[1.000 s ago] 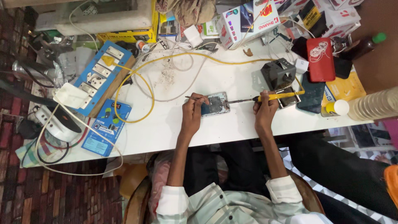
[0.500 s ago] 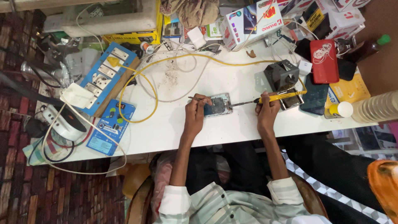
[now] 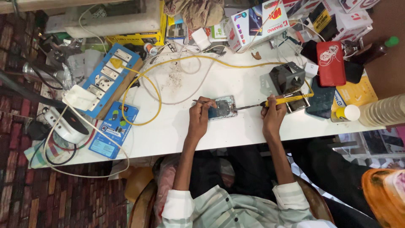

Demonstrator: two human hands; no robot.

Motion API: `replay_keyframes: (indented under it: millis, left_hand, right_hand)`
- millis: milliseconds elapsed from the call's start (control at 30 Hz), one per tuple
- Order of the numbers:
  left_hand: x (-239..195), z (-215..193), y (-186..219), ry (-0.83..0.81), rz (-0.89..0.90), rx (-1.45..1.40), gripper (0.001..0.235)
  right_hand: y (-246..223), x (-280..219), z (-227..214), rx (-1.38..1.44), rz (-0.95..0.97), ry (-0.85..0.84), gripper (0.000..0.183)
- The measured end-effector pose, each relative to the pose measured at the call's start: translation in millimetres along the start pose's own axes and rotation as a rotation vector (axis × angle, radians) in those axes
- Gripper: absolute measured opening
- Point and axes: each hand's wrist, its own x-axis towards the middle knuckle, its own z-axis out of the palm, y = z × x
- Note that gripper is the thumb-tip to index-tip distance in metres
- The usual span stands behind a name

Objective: The person uses a soldering iron and tweezers to work on a small circuit board placed on a white workbench. They repeatedly apply heat to specific points on the board while holding it steady with the other hand.

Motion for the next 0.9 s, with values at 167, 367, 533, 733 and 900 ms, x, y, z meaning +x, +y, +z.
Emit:
replay_keyframes:
  millis: [167, 367, 533, 733, 900]
  left_hand:
    - [-0.6, 0.6, 0.0, -0.011, 0.006, -0.037, 0.021]
    - [0.0, 0.1, 3.4, -0.011, -0.037, -0.008, 0.022]
    - [2.1, 2.3, 4.7, -0.019, 0.004, -0.044, 0.022]
    - [0.4, 0.6, 5.4, -0.017, -0.018, -0.031, 0.023]
    - [0.9, 1.5, 4.3, -0.001, -0.026, -0.021, 0.022]
  right_hand:
    - [0.4, 1.6, 0.6, 0.013, 0.022, 0.033, 0.025]
    - [1.7, 4.3, -1.1, 0.063, 0.010, 0.038, 0.024]
    - [3.0, 4.2, -2.9, 0.040, -0.011, 0.017, 0.025]
    - [0.8, 3.2, -1.4, 0.040, -0.007, 0.020, 0.027]
    - [-2.4, 1.2, 0.1, 0.057, -0.005, -0.009, 0.028]
